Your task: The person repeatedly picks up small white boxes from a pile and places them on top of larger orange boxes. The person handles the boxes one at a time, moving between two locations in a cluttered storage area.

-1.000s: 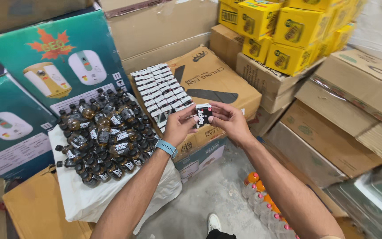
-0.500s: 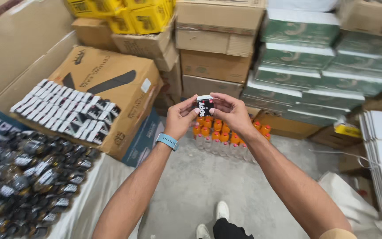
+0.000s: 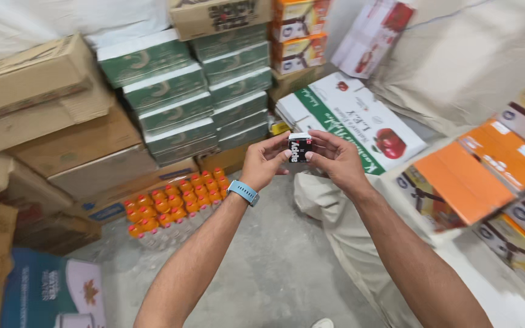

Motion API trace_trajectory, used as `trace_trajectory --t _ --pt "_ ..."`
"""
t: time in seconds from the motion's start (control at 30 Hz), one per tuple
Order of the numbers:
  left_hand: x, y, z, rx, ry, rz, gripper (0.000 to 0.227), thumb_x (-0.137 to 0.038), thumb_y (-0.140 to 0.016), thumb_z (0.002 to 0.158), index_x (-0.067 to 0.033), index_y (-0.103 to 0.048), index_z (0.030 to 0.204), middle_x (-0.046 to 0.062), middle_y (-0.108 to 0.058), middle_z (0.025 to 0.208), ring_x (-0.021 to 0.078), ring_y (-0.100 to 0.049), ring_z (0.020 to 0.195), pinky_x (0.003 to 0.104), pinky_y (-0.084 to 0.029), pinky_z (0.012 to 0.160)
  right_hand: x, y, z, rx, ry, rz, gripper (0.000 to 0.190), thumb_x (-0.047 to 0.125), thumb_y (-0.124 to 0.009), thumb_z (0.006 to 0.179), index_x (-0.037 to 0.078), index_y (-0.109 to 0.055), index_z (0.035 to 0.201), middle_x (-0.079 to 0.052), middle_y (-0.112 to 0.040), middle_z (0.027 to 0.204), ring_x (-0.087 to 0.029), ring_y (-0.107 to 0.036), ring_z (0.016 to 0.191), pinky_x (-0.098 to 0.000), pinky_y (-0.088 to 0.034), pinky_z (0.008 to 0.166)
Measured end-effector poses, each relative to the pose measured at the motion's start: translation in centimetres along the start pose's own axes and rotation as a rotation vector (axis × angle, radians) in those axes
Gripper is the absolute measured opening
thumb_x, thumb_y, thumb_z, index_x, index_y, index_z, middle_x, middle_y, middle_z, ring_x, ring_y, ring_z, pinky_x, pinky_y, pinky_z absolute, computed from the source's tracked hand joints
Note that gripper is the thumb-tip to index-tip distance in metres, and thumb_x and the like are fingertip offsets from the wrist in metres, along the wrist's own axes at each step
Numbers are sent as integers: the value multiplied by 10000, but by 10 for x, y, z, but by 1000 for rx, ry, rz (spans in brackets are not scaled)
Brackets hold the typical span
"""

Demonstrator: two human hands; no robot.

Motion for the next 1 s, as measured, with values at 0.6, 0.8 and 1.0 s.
trace_trajectory --t 0.6,0.8,1.0 --pt "95 -523 79 719 74 -66 467 20 -659 946 -141 -617 1382 139 -679 1274 275 -658 1179 336 -681 696 57 467 -170 -763 93 -287 634 30 -818 831 139 -608 1419 -150 -665 1315 -186 -610 1155 -390 -604 923" --pt "130 -627 93 869 99 -67 511 17 -693 927 -158 -600 1399 137 -687 1268 290 -649 1195 371 -684 728 30 561 -200 -947 -8 -333 508 60 -791 868 107 -649 1353 -135 -702 1253 -237 -693 1109 -358 -644 825" --pt "141 -696 122 876 162 -18 767 26 -677 932 -119 -294 1580 243 -640 1319 342 -598 1282 358 -663 825 24 620 -190 -1136 15 -237 532 5 -799 840 -27 -615 1338 -230 -648 1264 -339 -683 1115 -418 -644 793"
Point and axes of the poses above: each hand's wrist, its own z-axis towards the middle knuckle, its own y-axis out of the back of the hand, x = y × z, the point moved 3 cm from there along z, towards the middle knuckle
